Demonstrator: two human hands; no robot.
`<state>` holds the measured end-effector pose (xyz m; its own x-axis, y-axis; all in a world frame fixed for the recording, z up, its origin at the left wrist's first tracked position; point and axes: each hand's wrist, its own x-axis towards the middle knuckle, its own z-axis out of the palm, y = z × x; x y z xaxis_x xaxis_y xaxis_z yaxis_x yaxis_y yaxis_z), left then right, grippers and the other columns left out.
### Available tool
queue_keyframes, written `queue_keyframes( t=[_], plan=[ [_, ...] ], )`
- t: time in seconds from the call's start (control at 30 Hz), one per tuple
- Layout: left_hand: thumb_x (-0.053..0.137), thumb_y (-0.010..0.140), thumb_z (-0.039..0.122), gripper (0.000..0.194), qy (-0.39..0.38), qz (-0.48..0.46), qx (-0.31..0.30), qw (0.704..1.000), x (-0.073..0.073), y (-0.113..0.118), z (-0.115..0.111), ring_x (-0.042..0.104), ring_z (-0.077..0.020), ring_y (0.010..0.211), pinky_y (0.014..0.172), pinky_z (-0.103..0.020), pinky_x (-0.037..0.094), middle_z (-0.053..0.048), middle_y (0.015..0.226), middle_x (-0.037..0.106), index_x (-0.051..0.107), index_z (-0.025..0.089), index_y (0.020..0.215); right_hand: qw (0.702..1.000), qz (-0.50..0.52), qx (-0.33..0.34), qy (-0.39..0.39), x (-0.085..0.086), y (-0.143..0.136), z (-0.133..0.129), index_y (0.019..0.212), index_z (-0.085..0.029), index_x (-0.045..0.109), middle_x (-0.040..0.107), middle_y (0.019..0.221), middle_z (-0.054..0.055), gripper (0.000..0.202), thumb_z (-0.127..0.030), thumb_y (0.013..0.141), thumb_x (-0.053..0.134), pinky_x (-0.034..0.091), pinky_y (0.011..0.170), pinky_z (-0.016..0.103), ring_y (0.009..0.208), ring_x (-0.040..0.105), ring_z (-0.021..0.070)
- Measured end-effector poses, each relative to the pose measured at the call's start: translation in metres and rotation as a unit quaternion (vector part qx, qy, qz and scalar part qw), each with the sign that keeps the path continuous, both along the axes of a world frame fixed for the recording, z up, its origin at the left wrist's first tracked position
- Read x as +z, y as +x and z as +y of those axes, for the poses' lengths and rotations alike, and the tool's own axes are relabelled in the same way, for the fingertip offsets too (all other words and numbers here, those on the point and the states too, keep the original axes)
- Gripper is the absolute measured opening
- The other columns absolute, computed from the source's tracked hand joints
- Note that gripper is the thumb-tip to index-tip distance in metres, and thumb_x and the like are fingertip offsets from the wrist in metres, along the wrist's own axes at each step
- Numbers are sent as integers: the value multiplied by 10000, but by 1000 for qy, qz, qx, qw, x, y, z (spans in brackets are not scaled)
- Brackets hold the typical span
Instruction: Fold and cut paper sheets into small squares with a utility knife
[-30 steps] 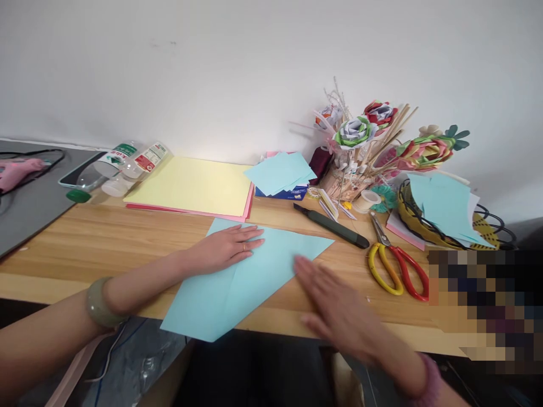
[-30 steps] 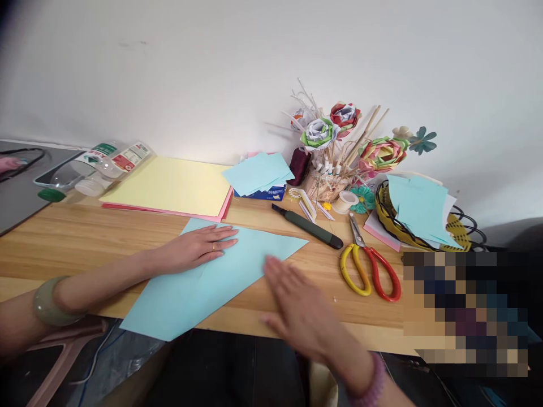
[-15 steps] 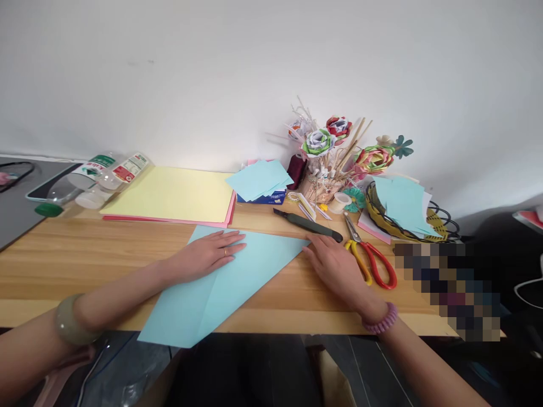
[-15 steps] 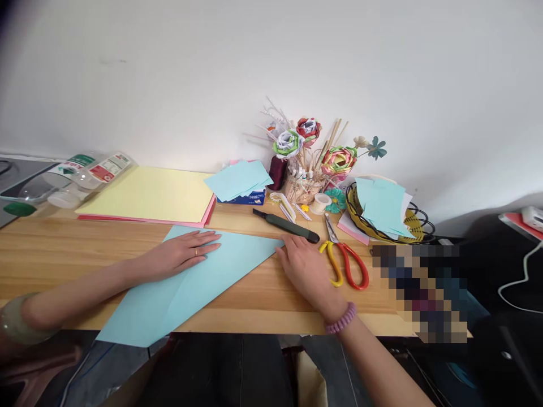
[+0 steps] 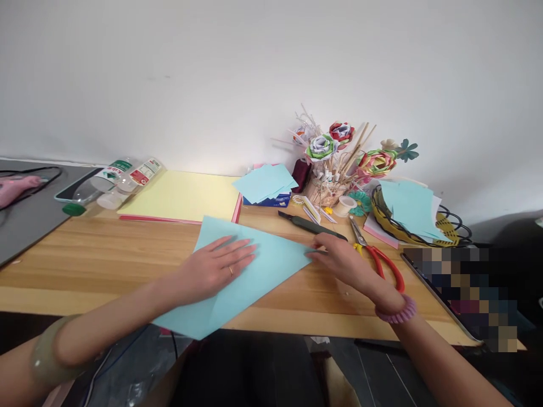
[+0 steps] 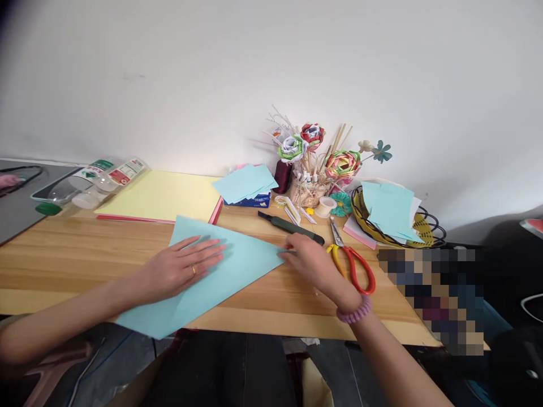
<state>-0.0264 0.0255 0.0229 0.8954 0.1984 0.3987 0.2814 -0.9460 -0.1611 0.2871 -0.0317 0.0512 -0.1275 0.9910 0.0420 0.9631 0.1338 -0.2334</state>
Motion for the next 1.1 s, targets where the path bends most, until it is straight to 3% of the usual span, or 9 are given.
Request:
queue_keyframes(
  t=[0.13, 0.3, 0.37, 0.43, 0.53, 0.57, 0.63, 0.87, 1.1],
  plan=[
    [350, 995, 218, 342, -26, 30, -57, 998, 11, 11, -34, 337, -178, 1363, 1147, -366, 213, -45, 1412, 464, 497, 136, 1293, 992, 10, -93, 82, -2, 33, -17, 785, -221, 529, 626, 678, 8, 231, -405, 893, 441, 427, 534, 275, 580, 561, 157],
    [322, 993, 417, 499, -70, 152, -28, 985, -8, 30, -42, 392, -202, 1332, 1086, -352, 307, -83, 1456, 382, 415, 96, 1365, 980, -37, -126, 147, -10, 53, -19, 856, -166, 590, 676, 776, 118, 278, -365, 908, 402, 483, 606, 392, 696, 631, 263],
    [315, 994, 420, 504, -77, 163, -16, 983, -15, 33, -39, 365, -209, 1348, 1092, -372, 292, -91, 1467, 357, 406, 99, 1372, 976, -63, -110, 178, -13, 42, -23, 1036, -81, 597, 653, 1039, 228, 350, -320, 931, 363, 475, 764, 500, 941, 622, 339],
    [297, 998, 422, 497, -80, 149, -15, 985, -19, 33, -36, 351, -205, 1356, 1120, -399, 233, -87, 1461, 373, 408, 116, 1374, 975, -79, -60, 197, -18, 21, -31, 1219, -52, 528, 529, 1294, 239, 409, -295, 952, 337, 365, 972, 548, 1208, 487, 336],
    [297, 997, 429, 484, -69, 116, -24, 991, -19, 31, -33, 391, -195, 1332, 1140, -415, 177, -81, 1415, 453, 441, 136, 1354, 979, -85, 81, 166, -29, -15, -48, 1310, -164, 498, 512, 1367, 86, 430, -380, 953, 396, 301, 1091, 434, 1303, 406, 216],
    [298, 999, 420, 472, -60, 104, -23, 993, -19, 31, -34, 414, -196, 1317, 1138, -414, 180, -80, 1391, 486, 466, 135, 1335, 976, -98, 130, 147, -33, -26, -53, 1345, -117, 457, 475, 1393, 112, 488, -402, 954, 393, 312, 1085, 446, 1320, 381, 226],
    [293, 1005, 389, 446, -41, 81, -10, 996, -20, 35, -37, 444, -200, 1294, 1127, -405, 207, -80, 1356, 526, 508, 131, 1298, 973, -99, 161, 136, -40, -42, -61, 1357, -68, 433, 449, 1406, 140, 551, -435, 947, 396, 358, 1060, 432, 1324, 375, 227],
    [373, 955, 475, 599, -10, 67, 72, 995, -35, 56, -71, 460, -259, 1280, 1026, -343, 378, -185, 1397, 446, 462, 11, 1324, 980, -75, 131, 129, -62, -74, -77, 1366, -34, 415, 393, 1429, 184, 839, -681, 831, 420, 354, 1048, 448, 1339, 345, 266],
    [333, 968, 442, 571, 10, 52, 136, 989, -42, 28, -91, 486, -270, 1256, 981, -346, 444, -179, 1391, 458, 469, 2, 1306, 965, -145, 102, 193, -63, -82, -79, 1318, -27, 456, 435, 1397, 169, 845, -715, 845, 322, 343, 996, 414, 1281, 432, 258]
  ],
)
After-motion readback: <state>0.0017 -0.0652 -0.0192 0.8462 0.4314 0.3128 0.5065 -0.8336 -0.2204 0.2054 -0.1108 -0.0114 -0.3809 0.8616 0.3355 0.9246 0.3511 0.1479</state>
